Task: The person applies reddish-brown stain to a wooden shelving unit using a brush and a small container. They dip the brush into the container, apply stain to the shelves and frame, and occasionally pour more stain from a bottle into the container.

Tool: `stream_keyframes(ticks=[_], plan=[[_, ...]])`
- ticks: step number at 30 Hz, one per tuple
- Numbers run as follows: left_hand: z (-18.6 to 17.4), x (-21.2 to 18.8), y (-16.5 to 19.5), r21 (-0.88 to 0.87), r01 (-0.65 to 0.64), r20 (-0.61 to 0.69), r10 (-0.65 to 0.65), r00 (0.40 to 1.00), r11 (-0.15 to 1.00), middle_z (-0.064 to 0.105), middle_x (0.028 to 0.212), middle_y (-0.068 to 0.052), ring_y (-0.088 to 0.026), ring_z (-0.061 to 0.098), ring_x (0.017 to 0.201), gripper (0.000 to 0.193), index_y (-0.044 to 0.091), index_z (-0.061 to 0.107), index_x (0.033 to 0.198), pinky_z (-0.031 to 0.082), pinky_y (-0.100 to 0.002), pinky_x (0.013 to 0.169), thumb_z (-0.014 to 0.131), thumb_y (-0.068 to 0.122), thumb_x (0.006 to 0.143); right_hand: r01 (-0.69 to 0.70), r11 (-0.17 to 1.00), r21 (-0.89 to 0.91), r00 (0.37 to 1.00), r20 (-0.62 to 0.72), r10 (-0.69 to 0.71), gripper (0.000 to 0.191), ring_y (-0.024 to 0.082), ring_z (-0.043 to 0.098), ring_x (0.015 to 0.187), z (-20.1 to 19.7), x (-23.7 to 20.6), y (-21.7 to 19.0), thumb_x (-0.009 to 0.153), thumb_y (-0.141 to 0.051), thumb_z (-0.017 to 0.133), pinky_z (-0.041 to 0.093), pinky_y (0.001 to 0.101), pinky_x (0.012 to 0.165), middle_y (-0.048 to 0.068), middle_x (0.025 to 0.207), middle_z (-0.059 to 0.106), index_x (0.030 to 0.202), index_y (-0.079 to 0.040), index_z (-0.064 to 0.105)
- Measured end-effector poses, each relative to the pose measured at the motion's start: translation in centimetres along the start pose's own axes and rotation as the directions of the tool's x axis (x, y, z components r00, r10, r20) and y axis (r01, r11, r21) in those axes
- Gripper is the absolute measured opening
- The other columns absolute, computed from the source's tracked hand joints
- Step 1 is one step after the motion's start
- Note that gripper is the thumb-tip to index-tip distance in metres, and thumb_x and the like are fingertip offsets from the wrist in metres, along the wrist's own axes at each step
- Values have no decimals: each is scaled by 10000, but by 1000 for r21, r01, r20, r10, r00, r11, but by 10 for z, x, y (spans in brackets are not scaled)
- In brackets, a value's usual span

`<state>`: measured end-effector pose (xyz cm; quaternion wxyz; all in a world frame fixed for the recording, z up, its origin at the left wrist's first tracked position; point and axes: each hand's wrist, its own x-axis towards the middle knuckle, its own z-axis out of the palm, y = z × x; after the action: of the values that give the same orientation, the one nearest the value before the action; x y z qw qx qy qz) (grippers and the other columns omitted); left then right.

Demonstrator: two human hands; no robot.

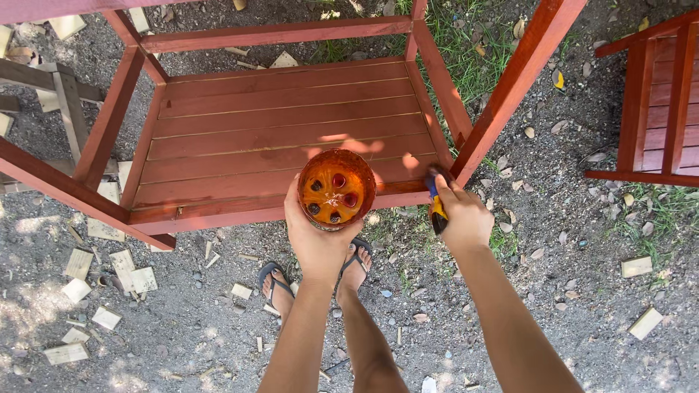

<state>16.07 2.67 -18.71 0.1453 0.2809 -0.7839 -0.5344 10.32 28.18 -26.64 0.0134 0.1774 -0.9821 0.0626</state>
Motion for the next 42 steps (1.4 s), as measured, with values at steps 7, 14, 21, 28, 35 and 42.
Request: stream_keyframes(ticks=[7,14,21,28,35,42], plan=[[-4,8,-2,-66,15,-68,-19,997,998,582,1392,-152,-290,612,1314,1019,37,415,1473,510,-403,1123,966,150,624,-281,814,509,954,54,296,440,216,753,653,4,16,-4,901,-387,750,611,374,646,115,857,770,1258,-132,725],[-42,17,-15,-97,-72,-158,57,986,993,546,1433,-156,-284,582,1346,1025,21,385,1500,494,-406,1159,972,133,668,-174,977,125,985,34,171,449,286,701,611,21,4,-61,909,-369,710,583,421,581,126,754,724,1294,-138,722],[-102,34,-24,61,-50,-220,62,974,997,554,1420,-153,-299,582,1336,1033,18,414,1493,479,-420,1167,974,89,628,-187,920,345,982,83,169,437,331,708,619,61,9,-221,915,-374,691,587,447,574,162,713,701,1261,-108,707],[-192,60,-40,77,-92,-233,108,966,993,502,1476,-157,-260,549,1398,1052,2,337,1528,470,-386,1215,999,115,719,-205,856,474,959,270,81,443,380,710,664,72,31,-361,854,-361,716,570,500,615,179,682,696,1220,-113,705],[-255,81,-53,95,-91,-278,114,954,991,504,1482,-159,-262,546,1401,1037,1,348,1527,453,-385,1231,985,87,713,-370,216,903,929,356,104,218,277,709,756,91,26,-452,941,-218,762,574,374,683,181,854,770,1084,-54,770],[-297,89,-58,-41,-90,-271,76,960,995,512,1476,-145,-237,549,1393,984,1,369,1530,465,-366,1220,959,82,747,-392,309,867,912,411,5,444,148,776,826,61,-27,-437,865,-199,814,599,261,749,127,998,805,1284,-93,713]])
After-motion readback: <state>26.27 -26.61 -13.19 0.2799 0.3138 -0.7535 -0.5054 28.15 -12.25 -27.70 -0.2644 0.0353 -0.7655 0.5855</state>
